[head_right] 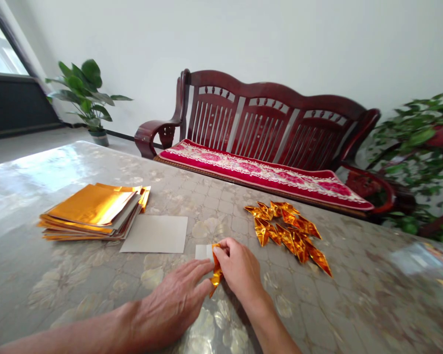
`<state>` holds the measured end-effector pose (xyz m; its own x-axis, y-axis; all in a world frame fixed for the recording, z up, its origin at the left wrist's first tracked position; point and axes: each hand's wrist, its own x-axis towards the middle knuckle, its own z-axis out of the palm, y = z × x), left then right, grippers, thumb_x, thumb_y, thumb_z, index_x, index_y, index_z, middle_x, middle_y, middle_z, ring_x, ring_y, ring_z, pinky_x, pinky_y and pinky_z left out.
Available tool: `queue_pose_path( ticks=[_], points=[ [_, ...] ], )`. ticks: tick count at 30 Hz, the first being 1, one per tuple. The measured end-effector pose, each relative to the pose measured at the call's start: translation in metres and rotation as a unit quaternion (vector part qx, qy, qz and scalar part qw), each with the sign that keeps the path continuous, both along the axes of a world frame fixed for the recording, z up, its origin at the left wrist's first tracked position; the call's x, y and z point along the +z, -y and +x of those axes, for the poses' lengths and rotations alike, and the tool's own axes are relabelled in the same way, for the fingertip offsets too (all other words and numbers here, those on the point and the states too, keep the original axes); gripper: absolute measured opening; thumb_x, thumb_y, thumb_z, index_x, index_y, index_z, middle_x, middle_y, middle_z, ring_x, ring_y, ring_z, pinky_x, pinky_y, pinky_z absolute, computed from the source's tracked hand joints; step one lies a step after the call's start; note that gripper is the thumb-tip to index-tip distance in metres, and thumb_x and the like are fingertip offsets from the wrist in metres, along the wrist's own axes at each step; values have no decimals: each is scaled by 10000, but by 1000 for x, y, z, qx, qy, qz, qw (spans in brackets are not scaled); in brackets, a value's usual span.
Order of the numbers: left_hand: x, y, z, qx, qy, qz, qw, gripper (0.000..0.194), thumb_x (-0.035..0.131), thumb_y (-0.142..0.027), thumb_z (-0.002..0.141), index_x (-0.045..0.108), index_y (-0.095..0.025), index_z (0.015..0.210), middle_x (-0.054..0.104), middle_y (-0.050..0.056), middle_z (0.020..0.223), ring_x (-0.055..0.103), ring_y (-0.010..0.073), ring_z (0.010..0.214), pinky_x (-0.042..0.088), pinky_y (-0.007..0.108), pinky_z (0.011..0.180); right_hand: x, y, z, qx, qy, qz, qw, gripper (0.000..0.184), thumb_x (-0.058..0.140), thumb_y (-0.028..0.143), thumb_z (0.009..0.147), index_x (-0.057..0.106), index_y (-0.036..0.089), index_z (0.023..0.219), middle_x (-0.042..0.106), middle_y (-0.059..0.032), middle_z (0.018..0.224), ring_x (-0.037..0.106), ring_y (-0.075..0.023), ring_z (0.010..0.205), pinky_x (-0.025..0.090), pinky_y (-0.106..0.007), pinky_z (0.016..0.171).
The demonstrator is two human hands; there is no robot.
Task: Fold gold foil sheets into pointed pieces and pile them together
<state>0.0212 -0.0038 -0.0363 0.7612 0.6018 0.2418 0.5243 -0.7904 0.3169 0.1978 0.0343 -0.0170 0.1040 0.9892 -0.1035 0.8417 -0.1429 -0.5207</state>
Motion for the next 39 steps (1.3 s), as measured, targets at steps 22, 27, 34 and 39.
queue_pose_path(
  ticks=[22,27,34,39],
  points=[
    [12,-41,-16,230,59,-94,967,145,598,-290,898,738,-251,908,676,31,926,587,233,936,428,358,851,-15,14,-13,124,-37,171,977,104,591,244,887,623,235,788,654,-5,827,589,-198,850,408,-297,762],
    [11,-44,-14,228,52,-103,967,202,583,-297,912,740,-233,802,689,25,841,589,214,860,402,333,792,-17,14,-14,126,-47,161,978,96,595,261,891,634,237,808,654,-1,831,600,-192,848,409,-288,759],
    [7,-46,-15,213,68,-112,968,208,591,-318,908,750,-233,805,708,20,837,600,210,856,401,317,789,-17,13,-14,131,-59,157,977,127,563,281,899,646,232,814,665,-12,844,607,-197,871,424,-294,777],
    [4,-48,-14,229,93,-108,963,185,591,-244,869,731,-212,752,717,21,814,619,199,838,412,295,799,-13,13,-11,141,-102,134,976,219,504,327,930,691,231,869,698,-26,887,619,-201,895,445,-302,806]
  ],
)
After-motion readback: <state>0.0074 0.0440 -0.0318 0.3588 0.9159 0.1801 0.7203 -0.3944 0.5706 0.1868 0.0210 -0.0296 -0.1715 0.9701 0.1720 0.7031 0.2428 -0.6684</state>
